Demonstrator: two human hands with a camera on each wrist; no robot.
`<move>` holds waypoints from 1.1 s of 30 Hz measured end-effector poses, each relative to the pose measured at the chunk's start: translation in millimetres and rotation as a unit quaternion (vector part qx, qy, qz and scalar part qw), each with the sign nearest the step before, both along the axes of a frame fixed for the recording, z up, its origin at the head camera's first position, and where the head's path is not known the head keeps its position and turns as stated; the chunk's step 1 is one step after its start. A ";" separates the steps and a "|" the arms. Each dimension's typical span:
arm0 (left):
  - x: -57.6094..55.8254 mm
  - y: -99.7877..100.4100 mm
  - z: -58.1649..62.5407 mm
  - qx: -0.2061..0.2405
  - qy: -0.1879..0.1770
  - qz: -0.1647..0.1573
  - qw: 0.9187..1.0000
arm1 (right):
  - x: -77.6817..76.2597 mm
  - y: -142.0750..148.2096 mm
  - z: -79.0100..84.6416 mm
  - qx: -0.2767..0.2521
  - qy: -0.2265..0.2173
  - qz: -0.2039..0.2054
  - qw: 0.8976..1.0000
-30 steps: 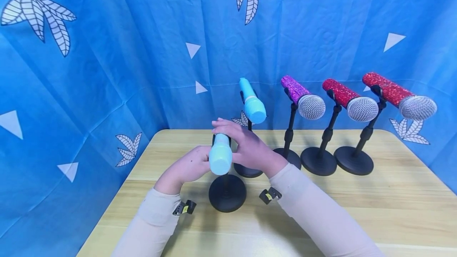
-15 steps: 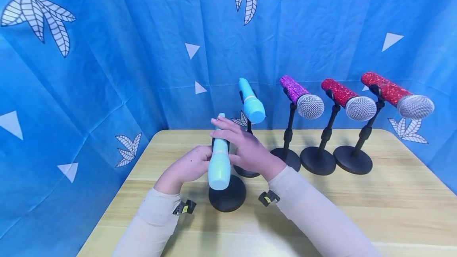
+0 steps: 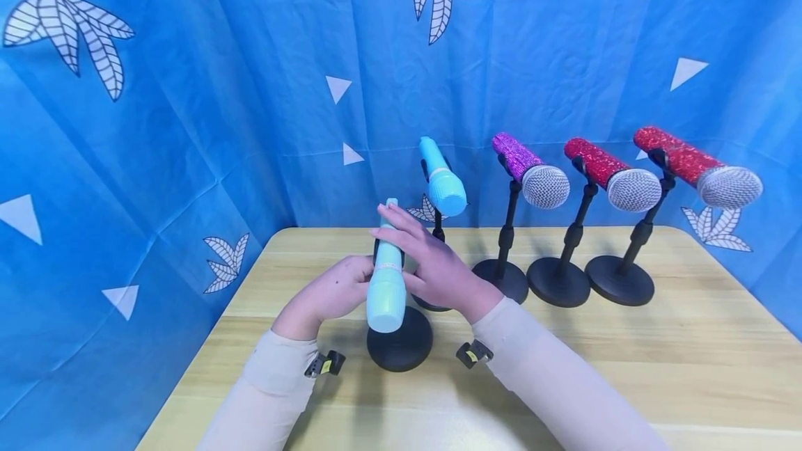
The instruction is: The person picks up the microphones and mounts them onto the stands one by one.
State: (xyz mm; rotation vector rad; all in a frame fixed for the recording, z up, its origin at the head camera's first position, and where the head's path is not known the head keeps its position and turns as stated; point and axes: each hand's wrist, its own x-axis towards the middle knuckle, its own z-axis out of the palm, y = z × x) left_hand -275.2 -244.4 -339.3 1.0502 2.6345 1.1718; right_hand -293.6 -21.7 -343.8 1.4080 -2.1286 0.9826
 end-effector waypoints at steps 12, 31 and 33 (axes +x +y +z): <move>-0.3 0.8 -1.8 0.013 -0.020 -0.009 1.000 | 12.9 20.1 -4.8 0.031 -0.025 -0.044 0.998; 1.0 -0.3 -2.4 0.010 -0.012 -0.013 1.000 | 36.9 43.0 -34.6 0.269 -0.118 -0.080 0.952; 1.2 -0.4 -1.8 0.008 -0.013 -0.017 1.000 | 39.5 41.5 -37.7 0.299 -0.122 -0.067 0.944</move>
